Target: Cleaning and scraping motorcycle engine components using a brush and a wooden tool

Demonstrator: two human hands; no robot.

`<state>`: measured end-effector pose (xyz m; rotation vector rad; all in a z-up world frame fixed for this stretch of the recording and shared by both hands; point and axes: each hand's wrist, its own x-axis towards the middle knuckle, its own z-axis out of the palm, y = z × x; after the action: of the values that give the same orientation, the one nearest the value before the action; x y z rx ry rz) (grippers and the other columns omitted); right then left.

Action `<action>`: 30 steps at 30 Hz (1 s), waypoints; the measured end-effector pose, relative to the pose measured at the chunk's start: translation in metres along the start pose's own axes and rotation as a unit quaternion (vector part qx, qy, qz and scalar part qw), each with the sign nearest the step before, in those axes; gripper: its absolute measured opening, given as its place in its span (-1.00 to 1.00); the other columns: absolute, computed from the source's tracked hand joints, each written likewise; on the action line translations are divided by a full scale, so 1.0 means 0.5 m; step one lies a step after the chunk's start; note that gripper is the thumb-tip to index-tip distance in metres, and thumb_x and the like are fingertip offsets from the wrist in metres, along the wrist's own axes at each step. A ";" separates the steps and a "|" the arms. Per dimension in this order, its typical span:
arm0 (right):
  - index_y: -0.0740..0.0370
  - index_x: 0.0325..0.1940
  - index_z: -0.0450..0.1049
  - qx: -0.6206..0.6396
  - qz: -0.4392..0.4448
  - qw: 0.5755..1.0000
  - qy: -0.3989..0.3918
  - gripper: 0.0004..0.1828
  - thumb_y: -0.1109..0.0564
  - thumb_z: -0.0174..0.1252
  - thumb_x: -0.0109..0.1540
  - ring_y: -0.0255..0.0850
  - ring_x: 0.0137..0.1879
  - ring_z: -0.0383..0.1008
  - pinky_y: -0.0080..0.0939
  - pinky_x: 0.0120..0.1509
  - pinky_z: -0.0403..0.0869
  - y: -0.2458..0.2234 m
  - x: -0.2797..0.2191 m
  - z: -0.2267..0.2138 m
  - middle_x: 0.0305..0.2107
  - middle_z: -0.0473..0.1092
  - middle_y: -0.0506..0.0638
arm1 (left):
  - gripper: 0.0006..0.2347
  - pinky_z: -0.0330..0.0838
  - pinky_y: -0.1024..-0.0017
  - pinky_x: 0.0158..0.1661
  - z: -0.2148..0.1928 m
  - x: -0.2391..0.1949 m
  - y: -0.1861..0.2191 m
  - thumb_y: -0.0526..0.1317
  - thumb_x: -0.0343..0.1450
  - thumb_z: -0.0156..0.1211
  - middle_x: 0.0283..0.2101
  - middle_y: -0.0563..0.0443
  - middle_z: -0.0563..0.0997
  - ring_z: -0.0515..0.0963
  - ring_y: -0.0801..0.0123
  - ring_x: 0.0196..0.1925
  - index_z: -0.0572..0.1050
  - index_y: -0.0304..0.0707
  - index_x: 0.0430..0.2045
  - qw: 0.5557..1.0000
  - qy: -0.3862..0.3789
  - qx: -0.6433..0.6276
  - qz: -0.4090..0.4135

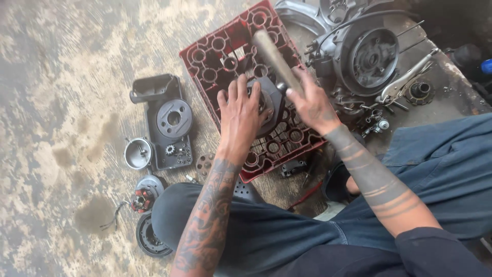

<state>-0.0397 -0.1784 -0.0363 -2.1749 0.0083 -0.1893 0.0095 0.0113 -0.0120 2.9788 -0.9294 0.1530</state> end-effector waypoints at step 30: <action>0.29 0.17 0.30 0.139 0.086 0.985 -0.054 -0.39 -0.23 0.24 0.32 0.24 0.30 0.36 0.26 0.39 0.28 0.148 0.208 0.086 0.05 0.41 0.35 | -0.61 0.31 -0.01 0.20 -0.008 0.100 -0.191 0.20 0.51 0.06 0.28 0.14 0.47 0.51 0.14 0.25 0.43 0.24 0.21 0.983 0.029 -0.166 -0.071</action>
<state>0.0740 -0.1940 -0.1067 -1.8914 0.1014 0.0253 0.1043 0.0618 -0.0021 2.7014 -0.6575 0.0740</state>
